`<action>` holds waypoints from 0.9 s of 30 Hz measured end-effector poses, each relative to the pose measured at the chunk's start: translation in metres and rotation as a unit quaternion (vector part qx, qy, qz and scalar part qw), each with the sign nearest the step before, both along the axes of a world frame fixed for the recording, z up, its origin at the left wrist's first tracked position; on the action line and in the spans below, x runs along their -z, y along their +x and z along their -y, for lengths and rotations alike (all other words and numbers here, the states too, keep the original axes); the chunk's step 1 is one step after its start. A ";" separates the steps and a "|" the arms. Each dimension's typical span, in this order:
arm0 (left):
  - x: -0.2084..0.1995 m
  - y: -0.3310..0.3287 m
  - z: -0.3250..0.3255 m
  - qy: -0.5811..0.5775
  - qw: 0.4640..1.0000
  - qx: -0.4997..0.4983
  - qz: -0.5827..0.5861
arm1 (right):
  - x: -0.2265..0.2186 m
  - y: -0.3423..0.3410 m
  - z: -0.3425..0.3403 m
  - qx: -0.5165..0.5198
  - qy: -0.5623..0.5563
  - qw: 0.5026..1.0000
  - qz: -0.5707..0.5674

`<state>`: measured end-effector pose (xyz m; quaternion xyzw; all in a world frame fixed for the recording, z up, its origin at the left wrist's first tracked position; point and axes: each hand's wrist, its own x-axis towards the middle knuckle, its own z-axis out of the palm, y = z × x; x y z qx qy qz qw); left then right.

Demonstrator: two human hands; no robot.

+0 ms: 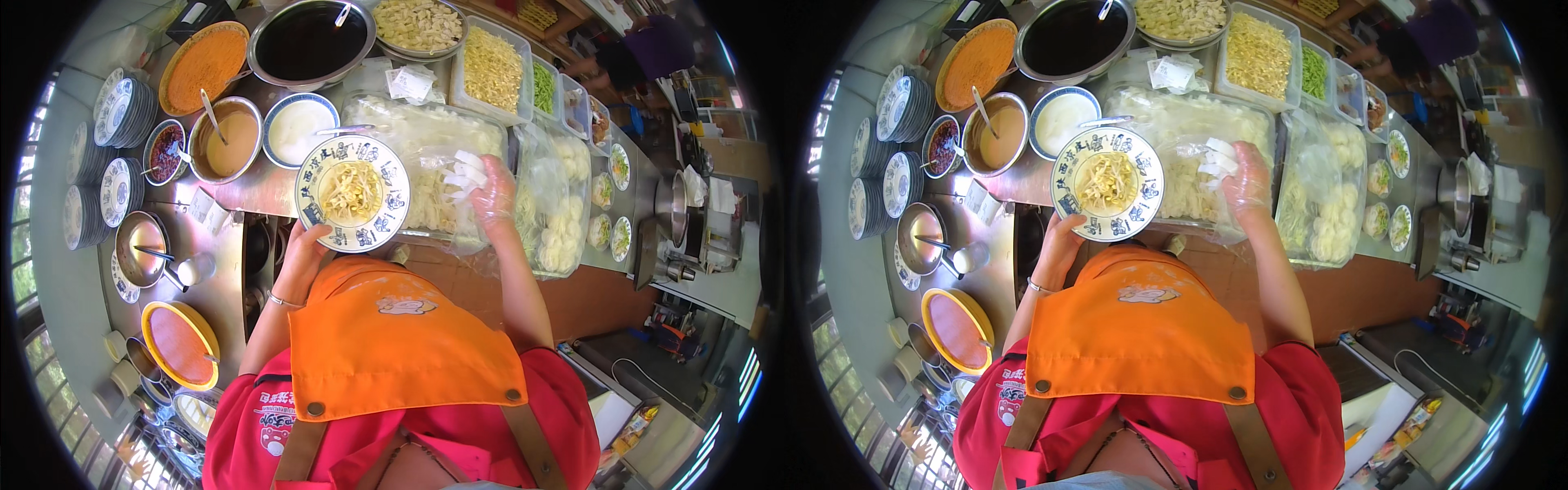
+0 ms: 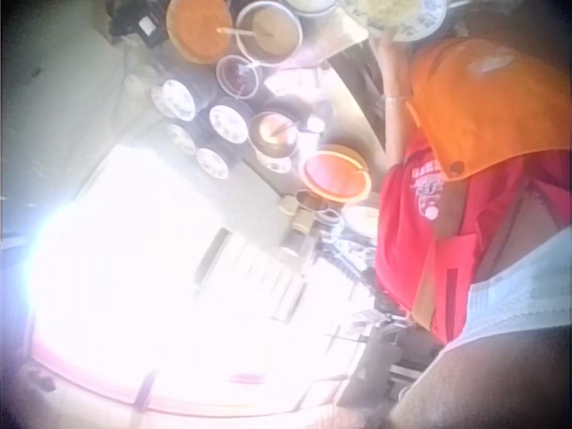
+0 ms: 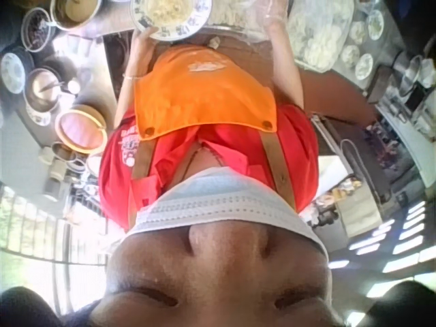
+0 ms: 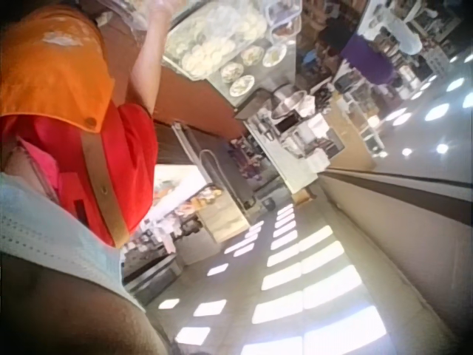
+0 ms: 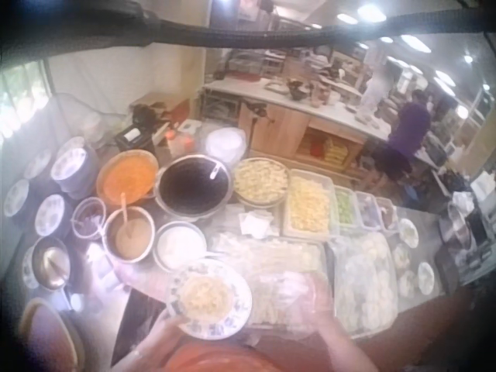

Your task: The person assembles multiple noodle dishes in a commercial kitchen setting. They place noodles into bowls, add various toppings including bean sprouts and shredded vegetables, and season the dishes with sauces and powders using spoons and ladles. The process is repeated for several bowls throughout the clip.

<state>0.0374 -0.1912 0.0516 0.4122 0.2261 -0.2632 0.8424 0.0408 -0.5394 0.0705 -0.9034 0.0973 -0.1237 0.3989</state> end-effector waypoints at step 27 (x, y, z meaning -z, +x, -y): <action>-0.002 0.025 0.084 -0.167 0.975 0.146 0.003 | -0.055 0.019 -0.066 -0.101 -0.023 0.991 -0.088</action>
